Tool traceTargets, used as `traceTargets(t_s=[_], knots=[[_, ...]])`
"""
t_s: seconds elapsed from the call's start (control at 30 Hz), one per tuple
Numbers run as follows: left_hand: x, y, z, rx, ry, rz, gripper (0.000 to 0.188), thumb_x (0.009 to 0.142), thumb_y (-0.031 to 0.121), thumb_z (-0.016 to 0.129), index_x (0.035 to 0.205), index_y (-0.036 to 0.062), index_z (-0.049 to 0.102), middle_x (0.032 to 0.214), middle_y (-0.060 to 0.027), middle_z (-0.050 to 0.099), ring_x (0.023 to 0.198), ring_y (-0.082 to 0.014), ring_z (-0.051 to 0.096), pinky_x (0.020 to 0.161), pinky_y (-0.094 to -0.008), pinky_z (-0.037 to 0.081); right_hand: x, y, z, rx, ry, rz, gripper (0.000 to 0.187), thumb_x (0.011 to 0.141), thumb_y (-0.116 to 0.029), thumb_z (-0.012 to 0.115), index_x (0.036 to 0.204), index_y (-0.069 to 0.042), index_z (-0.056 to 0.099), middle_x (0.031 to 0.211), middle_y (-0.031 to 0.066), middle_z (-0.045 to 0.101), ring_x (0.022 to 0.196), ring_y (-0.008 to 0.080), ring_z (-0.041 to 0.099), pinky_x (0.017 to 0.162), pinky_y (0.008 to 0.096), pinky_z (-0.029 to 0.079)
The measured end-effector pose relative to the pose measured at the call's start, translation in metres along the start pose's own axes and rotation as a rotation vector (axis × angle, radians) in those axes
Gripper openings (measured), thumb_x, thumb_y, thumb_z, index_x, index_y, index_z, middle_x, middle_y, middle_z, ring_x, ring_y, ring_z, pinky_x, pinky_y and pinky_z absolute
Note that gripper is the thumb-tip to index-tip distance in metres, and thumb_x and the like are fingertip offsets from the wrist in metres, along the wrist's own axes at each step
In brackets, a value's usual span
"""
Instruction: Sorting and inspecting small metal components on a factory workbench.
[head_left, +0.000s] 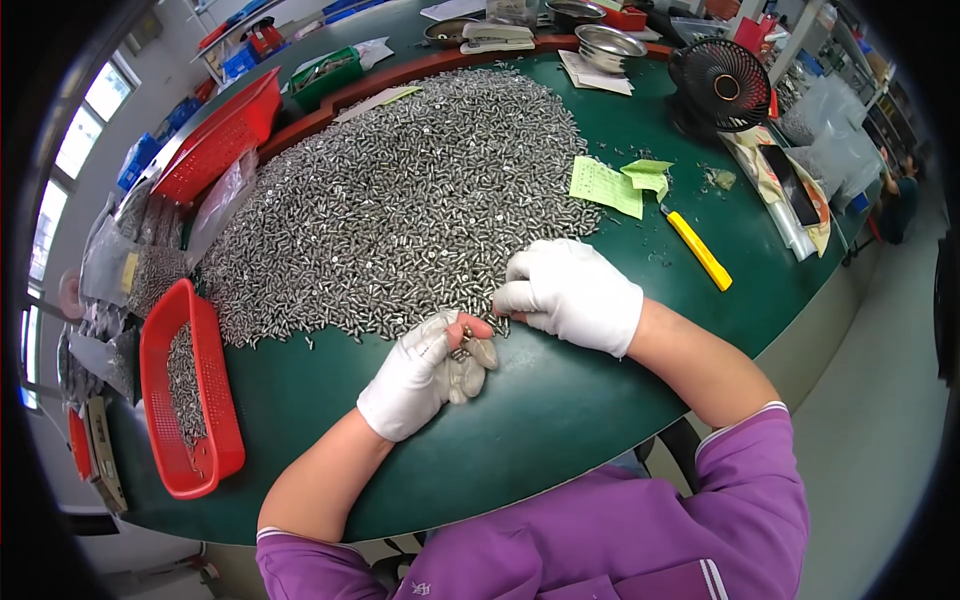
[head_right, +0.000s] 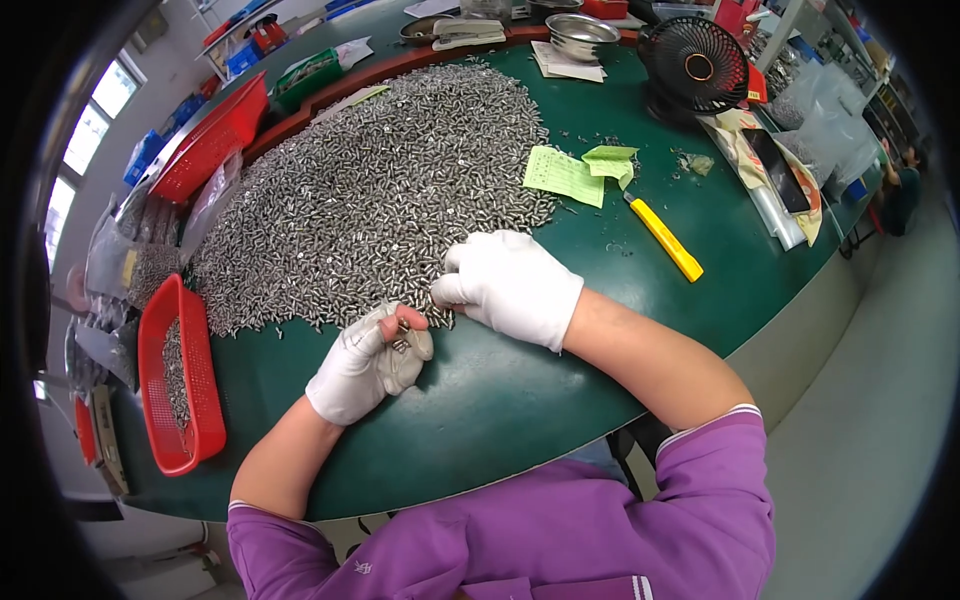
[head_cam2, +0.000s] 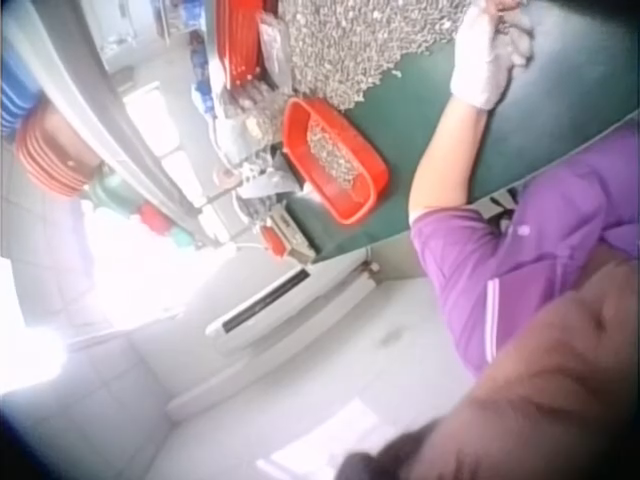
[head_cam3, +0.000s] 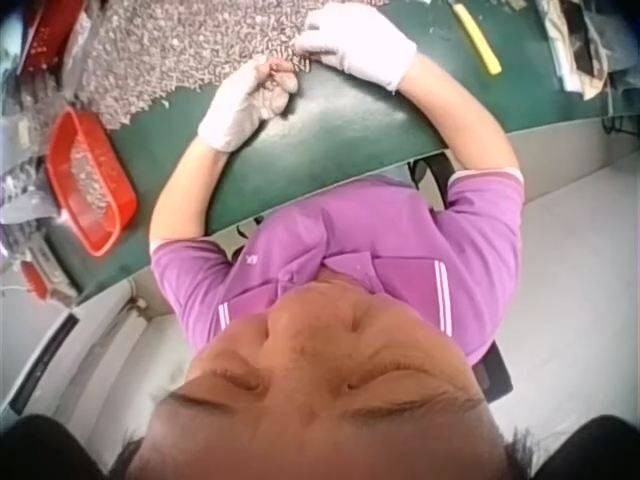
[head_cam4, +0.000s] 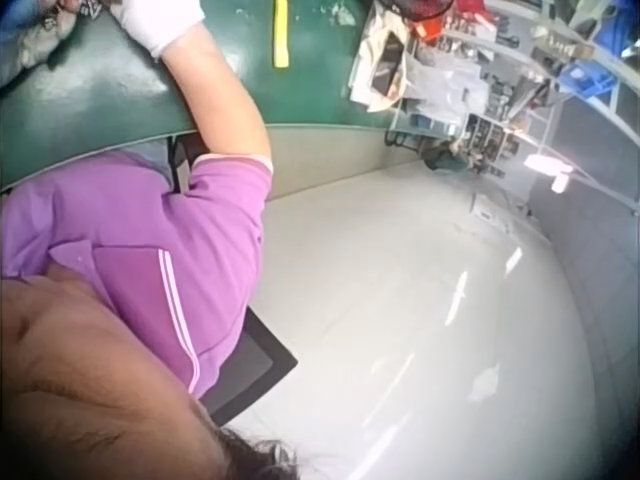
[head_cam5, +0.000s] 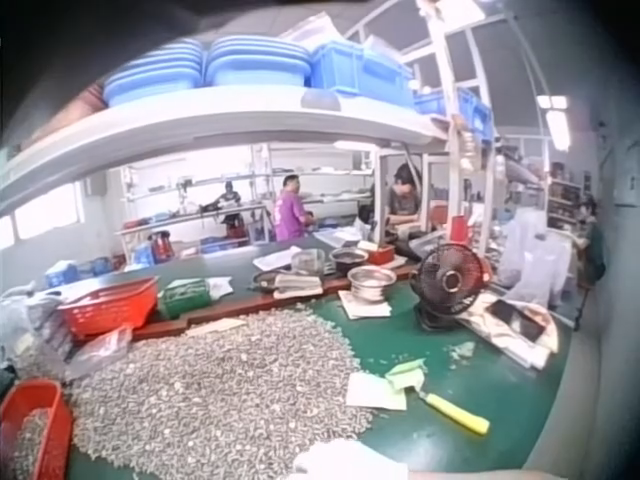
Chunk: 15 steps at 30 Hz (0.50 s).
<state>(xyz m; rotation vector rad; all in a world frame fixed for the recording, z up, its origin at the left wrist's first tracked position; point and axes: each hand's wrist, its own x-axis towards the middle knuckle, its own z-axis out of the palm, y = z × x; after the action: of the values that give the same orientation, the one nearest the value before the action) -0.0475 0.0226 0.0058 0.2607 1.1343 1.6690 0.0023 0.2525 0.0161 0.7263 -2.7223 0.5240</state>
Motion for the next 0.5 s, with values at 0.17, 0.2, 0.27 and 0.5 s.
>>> traceTargets(t_s=[0.17,0.2,0.27,0.5], knots=[[-0.001,0.000,0.001,-0.013,-0.014,0.034,0.039,0.095,0.043,0.055,0.110,0.0077,0.055,0.093,-0.0061,0.060,0.066,-0.0117,0.050,0.054,-0.0229,0.038,0.001,-0.001,-0.002,-0.065,-0.070,-0.019,0.013,0.075,-0.016,0.067,0.088,-0.016,0.063,0.080,0.0038,0.056,0.081,0.0255,0.058,0.068,0.0390,0.048],[-0.001,-0.001,0.000,-0.014,-0.011,0.033,0.038,0.095,0.043,0.055,0.110,0.0075,0.055,0.092,-0.0059,0.061,0.065,-0.0115,0.050,0.054,-0.0227,0.038,0.001,-0.002,-0.003,-0.086,-0.098,-0.014,0.013,0.076,-0.016,0.067,0.088,-0.015,0.063,0.081,0.0041,0.057,0.081,0.0258,0.058,0.069,0.0392,0.048],[0.000,-0.001,0.000,-0.015,-0.008,0.033,0.038,0.095,0.042,0.056,0.110,0.0074,0.055,0.092,-0.0057,0.061,0.065,-0.0113,0.050,0.054,-0.0226,0.038,0.001,-0.005,-0.004,-0.106,-0.125,-0.009,0.012,0.076,-0.016,0.066,0.088,-0.014,0.063,0.082,0.0043,0.057,0.080,0.0261,0.058,0.069,0.0395,0.048],[0.000,-0.007,0.003,-0.056,0.018,0.049,0.020,0.091,0.025,0.065,0.104,0.0111,0.059,0.087,-0.0017,0.063,0.058,-0.0077,0.047,0.049,-0.0197,0.033,0.000,-0.012,-0.003,0.030,-0.011,0.126,0.010,0.079,-0.018,0.066,0.087,-0.012,0.064,0.086,0.0049,0.059,0.085,0.0259,0.059,0.073,0.0395,0.049]])
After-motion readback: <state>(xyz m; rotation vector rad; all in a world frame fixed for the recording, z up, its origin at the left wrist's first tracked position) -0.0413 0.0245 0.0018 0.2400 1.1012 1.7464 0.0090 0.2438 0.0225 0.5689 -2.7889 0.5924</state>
